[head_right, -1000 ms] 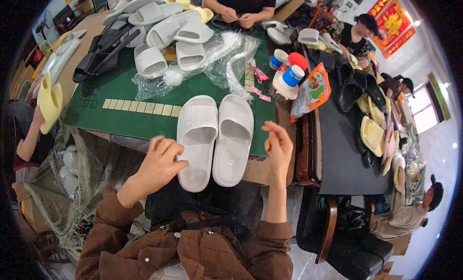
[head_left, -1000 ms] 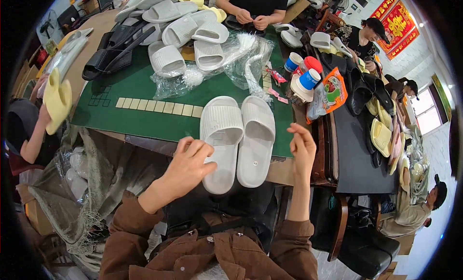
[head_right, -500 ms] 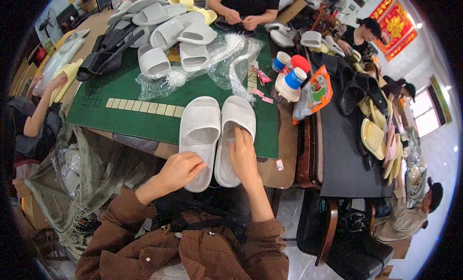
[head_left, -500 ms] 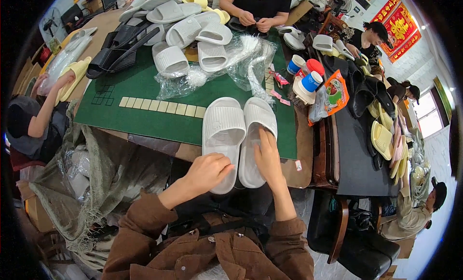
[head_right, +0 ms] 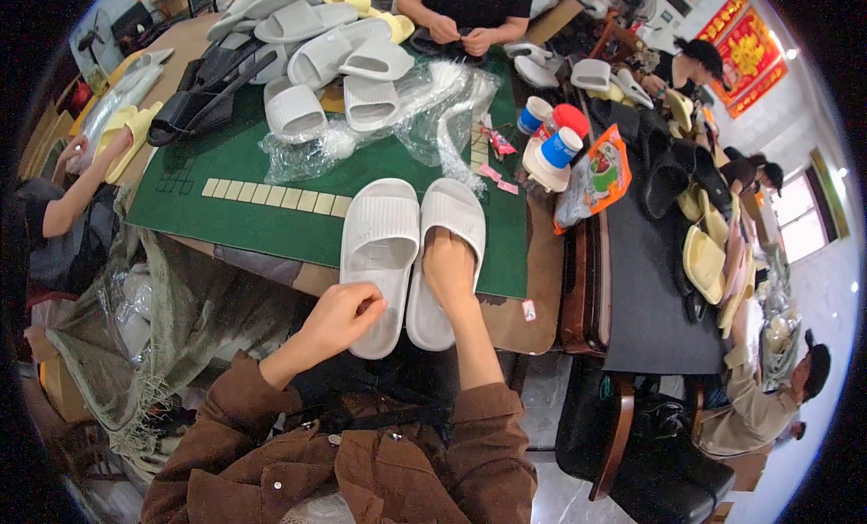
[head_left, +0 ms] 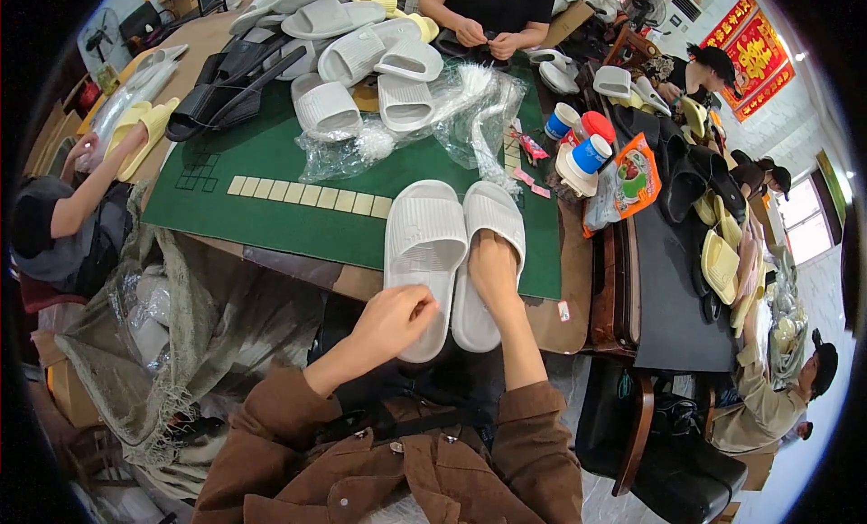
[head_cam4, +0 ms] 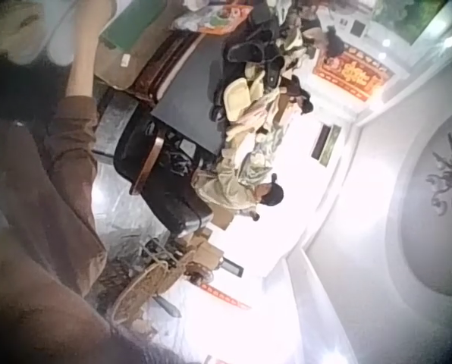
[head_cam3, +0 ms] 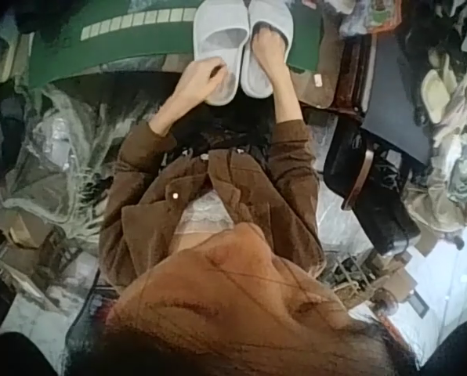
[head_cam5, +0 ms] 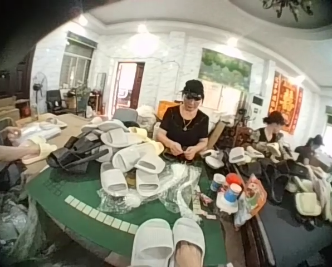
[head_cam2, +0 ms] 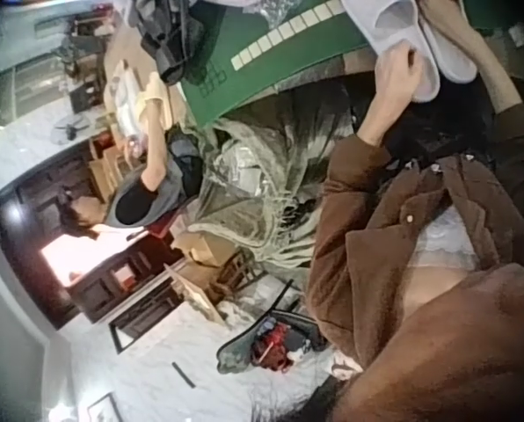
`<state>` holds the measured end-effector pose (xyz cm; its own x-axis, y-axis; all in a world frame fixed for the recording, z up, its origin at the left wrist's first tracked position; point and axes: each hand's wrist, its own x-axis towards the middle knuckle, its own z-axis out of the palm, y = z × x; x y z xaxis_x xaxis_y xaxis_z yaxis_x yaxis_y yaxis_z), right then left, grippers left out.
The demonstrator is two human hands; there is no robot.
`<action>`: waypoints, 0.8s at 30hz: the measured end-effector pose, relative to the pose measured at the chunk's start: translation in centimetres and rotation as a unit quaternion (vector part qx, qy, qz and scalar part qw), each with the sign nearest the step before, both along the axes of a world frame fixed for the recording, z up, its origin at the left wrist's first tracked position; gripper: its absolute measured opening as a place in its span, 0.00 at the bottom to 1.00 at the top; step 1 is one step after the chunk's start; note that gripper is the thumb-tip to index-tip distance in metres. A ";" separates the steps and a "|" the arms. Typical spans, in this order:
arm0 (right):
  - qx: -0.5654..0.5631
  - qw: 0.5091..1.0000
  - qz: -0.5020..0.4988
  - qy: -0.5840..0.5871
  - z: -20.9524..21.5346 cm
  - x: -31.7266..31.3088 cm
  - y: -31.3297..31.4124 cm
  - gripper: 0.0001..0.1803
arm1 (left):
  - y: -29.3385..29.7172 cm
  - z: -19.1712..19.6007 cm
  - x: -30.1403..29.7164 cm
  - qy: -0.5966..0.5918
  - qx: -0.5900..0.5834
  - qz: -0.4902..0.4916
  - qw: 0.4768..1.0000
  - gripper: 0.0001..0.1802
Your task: Inspecting, pairing, and packaging various styles of slippers and slides into a mesh bag.
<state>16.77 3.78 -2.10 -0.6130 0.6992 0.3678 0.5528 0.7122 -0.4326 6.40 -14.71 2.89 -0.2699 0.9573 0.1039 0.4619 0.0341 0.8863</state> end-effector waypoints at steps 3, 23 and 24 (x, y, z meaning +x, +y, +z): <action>0.006 0.999 -0.038 -0.038 0.0 -0.2 0.4 0.10 | 2.2 -1.4 0.3 0.150 -0.005 0.030 0.988 0.15; 0.022 0.995 0.075 -0.066 -1.3 -0.1 2.4 0.12 | 9.0 -2.8 -2.5 0.249 -0.065 -0.094 0.962 0.44; 0.023 0.995 0.074 -0.067 -1.5 0.1 2.7 0.12 | 9.0 -2.7 -2.7 0.251 -0.041 -0.105 0.961 0.42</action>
<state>16.90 6.50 -3.58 -0.7533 0.5827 0.3050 0.4917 0.8069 -0.3274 3.66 -5.70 0.21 -0.0052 0.9957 0.0923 0.8347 -0.0465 0.5487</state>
